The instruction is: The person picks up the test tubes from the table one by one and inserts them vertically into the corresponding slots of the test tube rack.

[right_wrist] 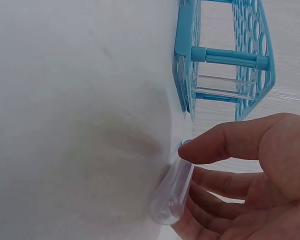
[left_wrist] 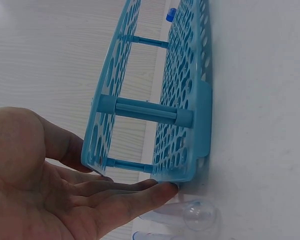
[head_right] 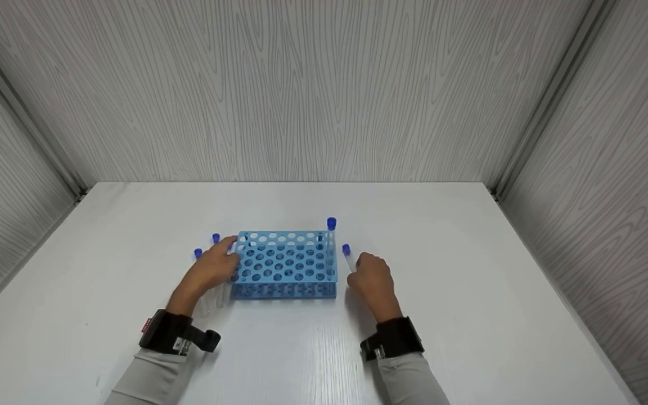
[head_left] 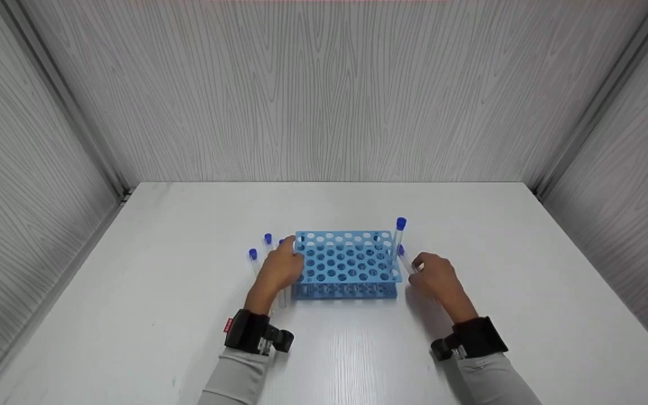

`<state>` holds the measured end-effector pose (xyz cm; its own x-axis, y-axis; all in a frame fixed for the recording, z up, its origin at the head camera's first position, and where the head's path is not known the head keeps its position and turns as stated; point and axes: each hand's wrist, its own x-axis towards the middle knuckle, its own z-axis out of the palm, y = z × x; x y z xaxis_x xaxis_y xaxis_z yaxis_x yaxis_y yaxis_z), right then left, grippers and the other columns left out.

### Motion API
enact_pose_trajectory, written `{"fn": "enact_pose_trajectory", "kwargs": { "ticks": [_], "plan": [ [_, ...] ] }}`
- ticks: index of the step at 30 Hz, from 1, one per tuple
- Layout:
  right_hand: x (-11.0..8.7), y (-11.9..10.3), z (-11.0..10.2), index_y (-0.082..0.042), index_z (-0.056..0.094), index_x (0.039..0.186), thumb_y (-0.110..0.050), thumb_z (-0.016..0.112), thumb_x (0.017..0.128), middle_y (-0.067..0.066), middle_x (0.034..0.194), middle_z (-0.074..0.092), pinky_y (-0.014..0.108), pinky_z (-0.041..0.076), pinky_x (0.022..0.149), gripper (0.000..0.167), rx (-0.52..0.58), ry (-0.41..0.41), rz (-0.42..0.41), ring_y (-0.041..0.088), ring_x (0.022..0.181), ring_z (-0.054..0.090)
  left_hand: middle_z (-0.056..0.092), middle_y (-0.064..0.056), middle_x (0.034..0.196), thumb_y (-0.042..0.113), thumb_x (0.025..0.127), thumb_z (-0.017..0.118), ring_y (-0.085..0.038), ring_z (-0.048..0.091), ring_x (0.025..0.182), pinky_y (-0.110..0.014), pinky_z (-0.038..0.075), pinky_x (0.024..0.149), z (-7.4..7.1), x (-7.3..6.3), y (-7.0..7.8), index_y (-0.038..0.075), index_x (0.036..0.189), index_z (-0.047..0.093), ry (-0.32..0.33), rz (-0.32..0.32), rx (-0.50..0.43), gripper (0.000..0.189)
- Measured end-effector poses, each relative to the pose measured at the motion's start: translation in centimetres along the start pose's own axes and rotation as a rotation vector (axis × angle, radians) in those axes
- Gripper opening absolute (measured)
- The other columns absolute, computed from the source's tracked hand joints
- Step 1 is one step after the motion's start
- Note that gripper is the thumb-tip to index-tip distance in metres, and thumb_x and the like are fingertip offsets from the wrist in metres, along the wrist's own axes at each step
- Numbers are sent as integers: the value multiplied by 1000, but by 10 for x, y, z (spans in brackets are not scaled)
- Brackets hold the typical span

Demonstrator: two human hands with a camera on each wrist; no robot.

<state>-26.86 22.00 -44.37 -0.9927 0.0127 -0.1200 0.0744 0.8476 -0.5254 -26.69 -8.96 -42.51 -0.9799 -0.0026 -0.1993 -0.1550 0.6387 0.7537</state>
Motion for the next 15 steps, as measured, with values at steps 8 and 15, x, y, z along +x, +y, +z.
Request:
{"fn": "enact_pose_trajectory", "kwargs": {
  "ticks": [8,15],
  "plan": [
    [-1,0,0,7,65,118,-8,63,84,22,104,70,39,51,71,37,-2,11,-14,27,83,58,34,-20,162,18,105,35,-39,30,151,-53,26,123,0,2,-3,3,160,24,0,34,11,59],
    [0,-3,-3,6,61,127,-11,61,89,24,115,68,40,54,77,41,12,-30,38,30,92,61,34,-20,163,20,105,37,-39,31,151,-53,27,123,1,2,-3,5,160,24,-1,23,4,59]
  ]
}}
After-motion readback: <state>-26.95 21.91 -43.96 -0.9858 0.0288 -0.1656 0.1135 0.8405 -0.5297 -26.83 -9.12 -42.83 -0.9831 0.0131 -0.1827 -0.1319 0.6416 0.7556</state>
